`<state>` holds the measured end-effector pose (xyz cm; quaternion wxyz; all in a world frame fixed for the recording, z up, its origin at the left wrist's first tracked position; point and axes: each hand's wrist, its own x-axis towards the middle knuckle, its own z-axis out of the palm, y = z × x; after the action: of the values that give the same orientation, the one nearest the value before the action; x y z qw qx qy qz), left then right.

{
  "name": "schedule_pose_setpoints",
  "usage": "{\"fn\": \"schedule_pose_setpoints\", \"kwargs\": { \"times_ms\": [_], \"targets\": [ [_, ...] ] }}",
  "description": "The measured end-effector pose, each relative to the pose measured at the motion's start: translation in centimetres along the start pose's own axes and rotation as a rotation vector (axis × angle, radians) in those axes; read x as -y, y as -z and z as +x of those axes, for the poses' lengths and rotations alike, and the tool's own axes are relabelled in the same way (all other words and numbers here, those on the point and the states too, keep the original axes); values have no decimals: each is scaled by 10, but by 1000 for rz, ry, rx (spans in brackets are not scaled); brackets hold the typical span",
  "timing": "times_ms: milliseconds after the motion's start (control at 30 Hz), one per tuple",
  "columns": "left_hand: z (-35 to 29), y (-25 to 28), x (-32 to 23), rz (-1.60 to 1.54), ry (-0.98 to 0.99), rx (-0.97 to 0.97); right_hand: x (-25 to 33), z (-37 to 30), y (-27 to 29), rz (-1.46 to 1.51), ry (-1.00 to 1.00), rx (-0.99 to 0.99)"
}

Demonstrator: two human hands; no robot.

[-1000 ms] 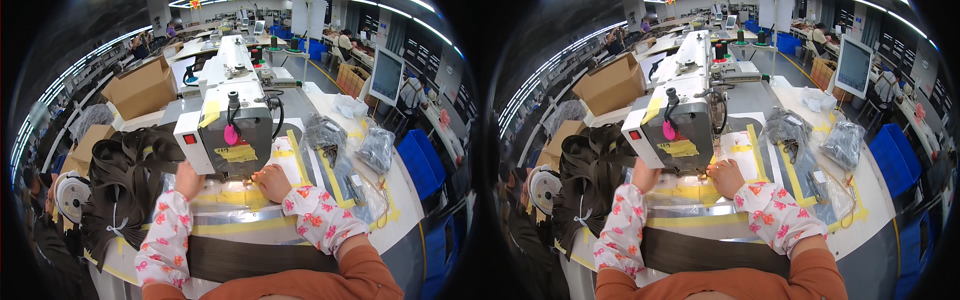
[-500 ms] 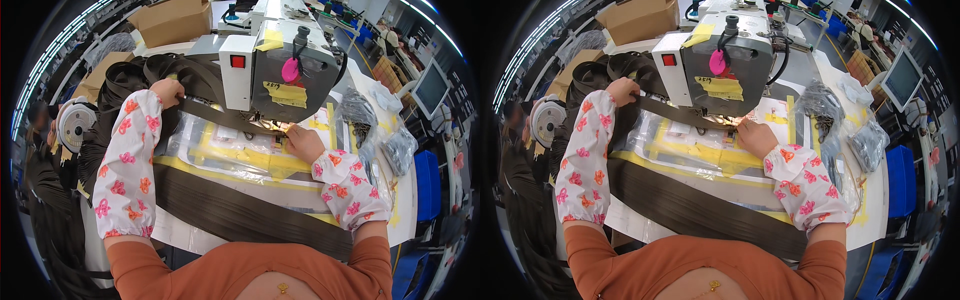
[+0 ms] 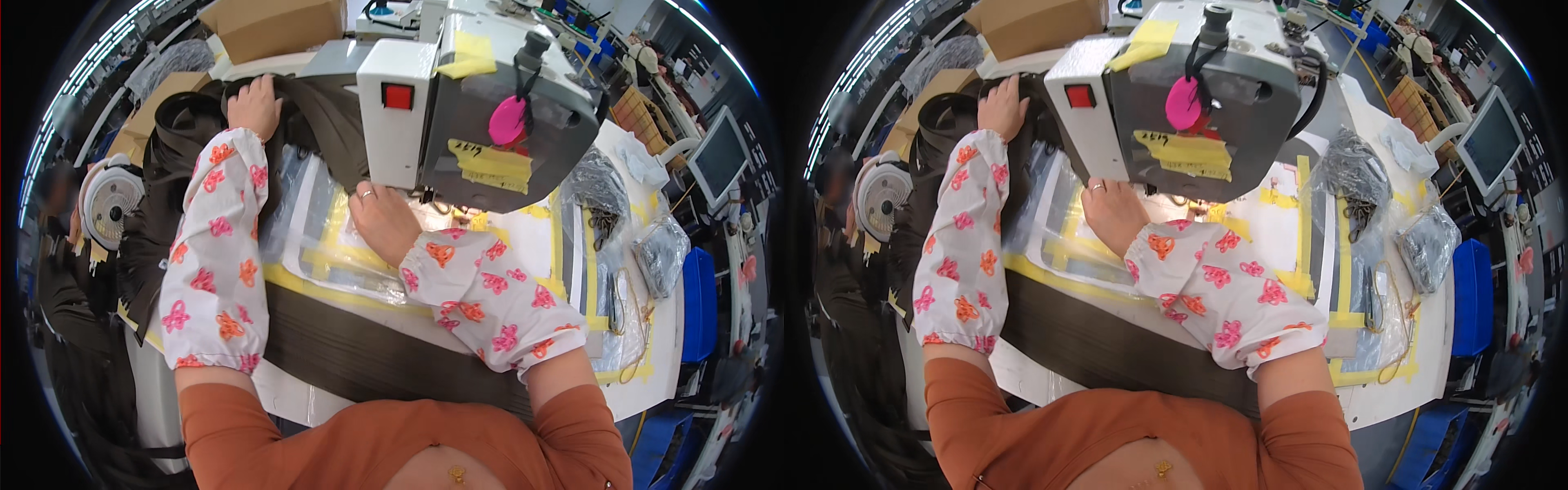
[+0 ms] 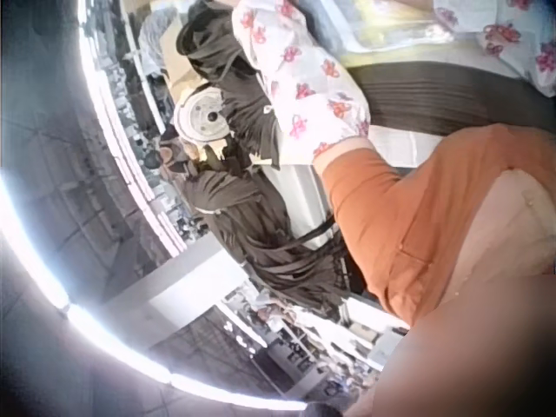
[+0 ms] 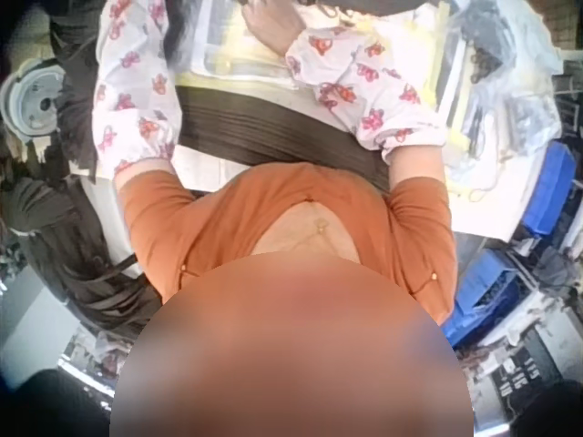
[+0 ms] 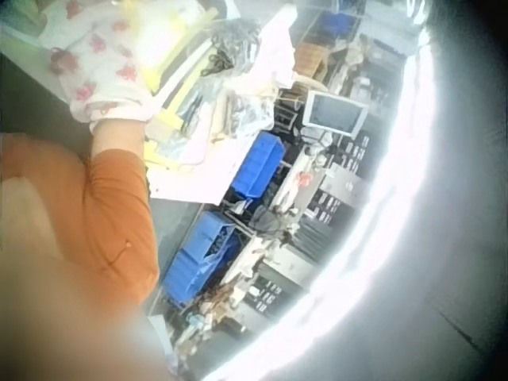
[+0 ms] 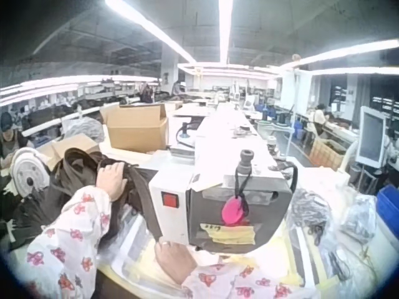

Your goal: Using an industrial sewing machine to assemble and sew webbing straps with hardware.

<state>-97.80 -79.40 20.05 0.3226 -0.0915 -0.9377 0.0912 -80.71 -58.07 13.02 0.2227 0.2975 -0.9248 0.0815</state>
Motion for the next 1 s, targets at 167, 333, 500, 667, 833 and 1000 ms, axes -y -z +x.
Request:
{"fn": "schedule_pose_setpoints", "kwargs": {
  "times_ms": [167,333,500,667,833,1000],
  "targets": [
    [-105,74,-52,-485,-520,125,10,-63,46,289,102,76],
    [-179,112,-84,-591,-638,353,16,-127,109,529,-22,254],
    [-201,143,-90,-1069,-703,667,28,-163,128,549,-111,430],
    [-213,155,-100,-986,-856,655,34,-168,123,532,-70,343],
    [-216,157,-112,-824,-777,509,40,-159,120,483,-57,310],
    [-176,137,-95,-923,-394,286,2,-153,122,614,-190,461]
  ]
}}
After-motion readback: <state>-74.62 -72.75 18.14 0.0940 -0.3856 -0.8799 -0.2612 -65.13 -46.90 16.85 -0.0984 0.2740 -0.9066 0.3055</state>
